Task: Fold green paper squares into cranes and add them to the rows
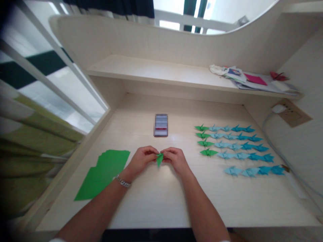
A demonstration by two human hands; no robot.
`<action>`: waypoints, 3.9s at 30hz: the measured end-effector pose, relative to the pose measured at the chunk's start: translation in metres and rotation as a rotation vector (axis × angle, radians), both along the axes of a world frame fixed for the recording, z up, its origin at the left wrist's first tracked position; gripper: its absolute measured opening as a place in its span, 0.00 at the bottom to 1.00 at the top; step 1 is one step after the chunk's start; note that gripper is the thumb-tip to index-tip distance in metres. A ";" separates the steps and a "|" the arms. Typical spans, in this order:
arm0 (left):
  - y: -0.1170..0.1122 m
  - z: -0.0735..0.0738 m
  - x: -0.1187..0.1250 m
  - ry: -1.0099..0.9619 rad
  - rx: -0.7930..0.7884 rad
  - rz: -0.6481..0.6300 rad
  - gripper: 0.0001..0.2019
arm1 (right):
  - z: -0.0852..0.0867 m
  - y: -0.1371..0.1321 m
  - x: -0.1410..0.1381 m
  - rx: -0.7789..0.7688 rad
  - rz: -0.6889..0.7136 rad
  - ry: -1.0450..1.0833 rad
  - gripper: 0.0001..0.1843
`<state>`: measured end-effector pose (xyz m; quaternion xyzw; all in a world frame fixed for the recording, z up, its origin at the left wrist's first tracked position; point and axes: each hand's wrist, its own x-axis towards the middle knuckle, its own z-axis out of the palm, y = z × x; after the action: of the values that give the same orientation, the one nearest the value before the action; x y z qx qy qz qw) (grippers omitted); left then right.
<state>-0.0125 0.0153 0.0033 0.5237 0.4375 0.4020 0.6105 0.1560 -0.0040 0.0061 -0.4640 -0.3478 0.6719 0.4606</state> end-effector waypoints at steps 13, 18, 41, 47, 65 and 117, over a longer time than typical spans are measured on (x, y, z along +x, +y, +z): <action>0.000 0.001 0.002 0.025 0.002 -0.007 0.08 | -0.010 0.004 0.003 0.200 -0.037 -0.317 0.10; 0.000 -0.002 0.001 0.092 0.053 -0.013 0.09 | -0.009 0.003 0.004 0.236 -0.015 -0.388 0.09; -0.005 -0.011 0.010 -0.007 0.021 0.029 0.15 | -0.013 0.003 -0.011 0.289 -0.288 -0.278 0.09; -0.005 -0.010 0.006 0.109 0.059 -0.016 0.10 | -0.011 0.003 -0.005 0.279 -0.105 -0.327 0.16; -0.005 0.002 -0.002 0.439 0.377 0.083 0.06 | -0.016 0.004 -0.006 0.283 -0.059 -0.398 0.11; -0.002 -0.004 0.007 -0.106 0.092 0.163 0.09 | -0.008 0.000 -0.018 0.254 -0.181 -0.052 0.09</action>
<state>-0.0051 0.0128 -0.0007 0.4918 0.4271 0.4970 0.5734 0.1378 -0.0038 -0.0020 -0.4489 -0.3985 0.5660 0.5652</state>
